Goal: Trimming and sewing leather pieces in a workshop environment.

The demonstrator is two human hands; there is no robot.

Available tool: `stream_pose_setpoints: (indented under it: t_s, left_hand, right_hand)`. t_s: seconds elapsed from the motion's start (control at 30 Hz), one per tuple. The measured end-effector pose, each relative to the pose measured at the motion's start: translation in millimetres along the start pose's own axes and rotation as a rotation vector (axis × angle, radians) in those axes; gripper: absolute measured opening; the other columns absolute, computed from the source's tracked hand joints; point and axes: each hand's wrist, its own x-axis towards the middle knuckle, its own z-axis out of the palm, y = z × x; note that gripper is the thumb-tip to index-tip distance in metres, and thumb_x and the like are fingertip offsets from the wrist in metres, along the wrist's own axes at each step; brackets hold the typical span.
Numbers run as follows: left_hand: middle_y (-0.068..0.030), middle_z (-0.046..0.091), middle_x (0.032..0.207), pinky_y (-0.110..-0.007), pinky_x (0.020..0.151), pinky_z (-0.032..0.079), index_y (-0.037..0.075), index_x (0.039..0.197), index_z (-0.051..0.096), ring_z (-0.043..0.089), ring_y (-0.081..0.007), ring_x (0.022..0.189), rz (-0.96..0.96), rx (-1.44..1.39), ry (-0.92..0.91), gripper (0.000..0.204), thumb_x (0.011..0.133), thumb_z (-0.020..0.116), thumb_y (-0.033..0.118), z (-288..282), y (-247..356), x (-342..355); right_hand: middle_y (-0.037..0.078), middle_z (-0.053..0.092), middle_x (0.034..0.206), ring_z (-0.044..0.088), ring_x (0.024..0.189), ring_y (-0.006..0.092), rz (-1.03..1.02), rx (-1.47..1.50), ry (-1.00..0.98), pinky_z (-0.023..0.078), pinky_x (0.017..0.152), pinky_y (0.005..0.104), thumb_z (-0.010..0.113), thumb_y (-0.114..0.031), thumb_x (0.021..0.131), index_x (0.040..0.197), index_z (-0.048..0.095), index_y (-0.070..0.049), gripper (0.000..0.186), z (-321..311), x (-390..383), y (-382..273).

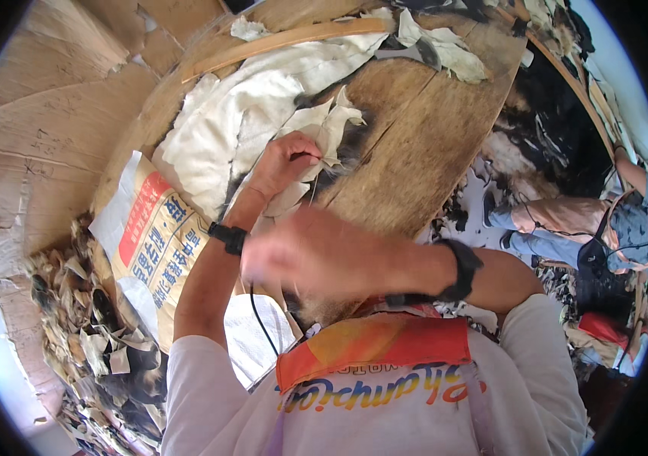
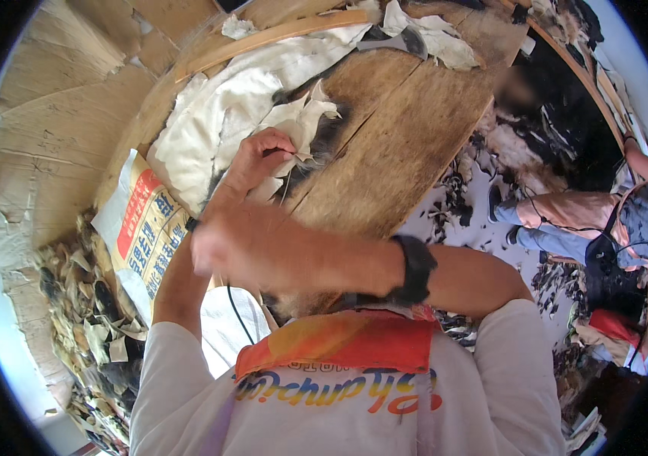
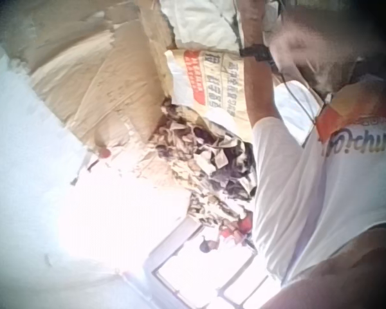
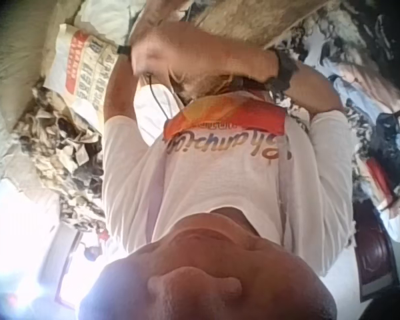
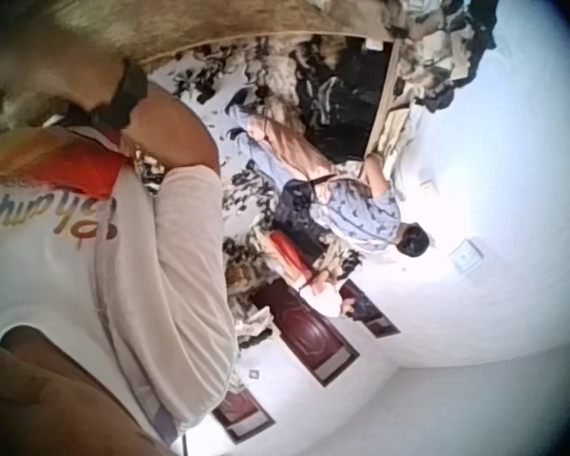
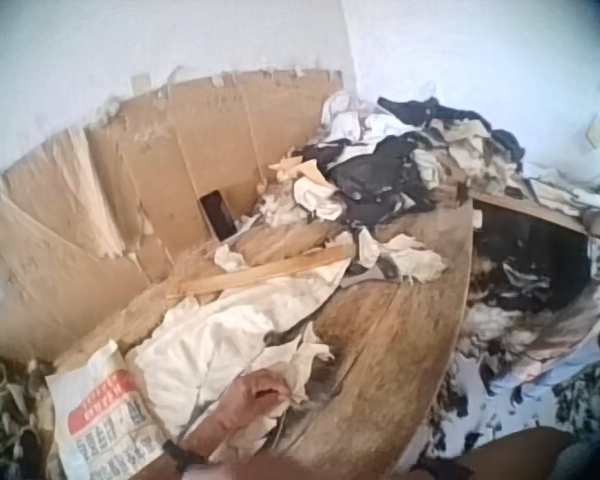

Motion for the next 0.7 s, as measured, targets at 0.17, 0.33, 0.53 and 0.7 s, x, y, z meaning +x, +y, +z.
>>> stream_pose_setpoints:
  t_s: [0.17, 0.33, 0.53, 0.7]
  left_hand:
    - [-0.0027, 0.059, 0.104, -0.027, 0.080, 0.044, 0.001, 0.090, 0.067, 0.055, -0.0104, 0.084, -0.169, -0.427, -0.172, 0.023, 0.089, 0.059, 0.023, -16, 59, -7]
    - [-0.0024, 0.061, 0.097, -0.028, 0.083, 0.043, 0.002, 0.100, 0.066, 0.055, -0.0113, 0.086, -0.022, -0.391, 0.046, 0.036, 0.092, 0.055, 0.036, -2, 68, -5]
    - [-0.0092, 0.061, 0.082, -0.026, 0.059, 0.045, 0.001, 0.086, 0.066, 0.055, -0.0139, 0.064, -0.056, 0.134, 0.270, 0.012, 0.077, 0.069, 0.006, 16, 16, 5]
    - [-0.0059, 0.060, 0.083, -0.025, 0.061, 0.046, 0.000, 0.086, 0.065, 0.058, -0.0123, 0.071, 0.026, 0.242, 0.211, 0.012, 0.074, 0.069, -0.002, 34, 28, 5]
  right_hand:
    - [0.012, 0.061, 0.067, 0.061, 0.065, 0.0329, 0.381, -0.517, 0.396, 0.048, 0.060, 0.0437, 0.057, -0.019, 0.079, 0.069, 0.063, -0.008, 0.015, -66, -10, 99]
    - [0.012, 0.062, 0.070, 0.061, 0.068, 0.0332, 0.523, -0.521, 0.284, 0.047, 0.061, 0.0450, 0.055, -0.022, 0.080, 0.071, 0.062, -0.010, 0.017, -36, -58, 104]
    - [0.013, 0.062, 0.071, 0.061, 0.070, 0.0337, 0.516, -0.385, 0.093, 0.047, 0.061, 0.0458, 0.054, -0.022, 0.080, 0.073, 0.062, -0.010, 0.015, 6, -88, 52]
    - [0.014, 0.062, 0.071, 0.061, 0.067, 0.0348, 0.504, -0.400, 0.102, 0.047, 0.060, 0.0441, 0.056, -0.024, 0.082, 0.079, 0.064, -0.009, 0.018, 4, -97, 58]
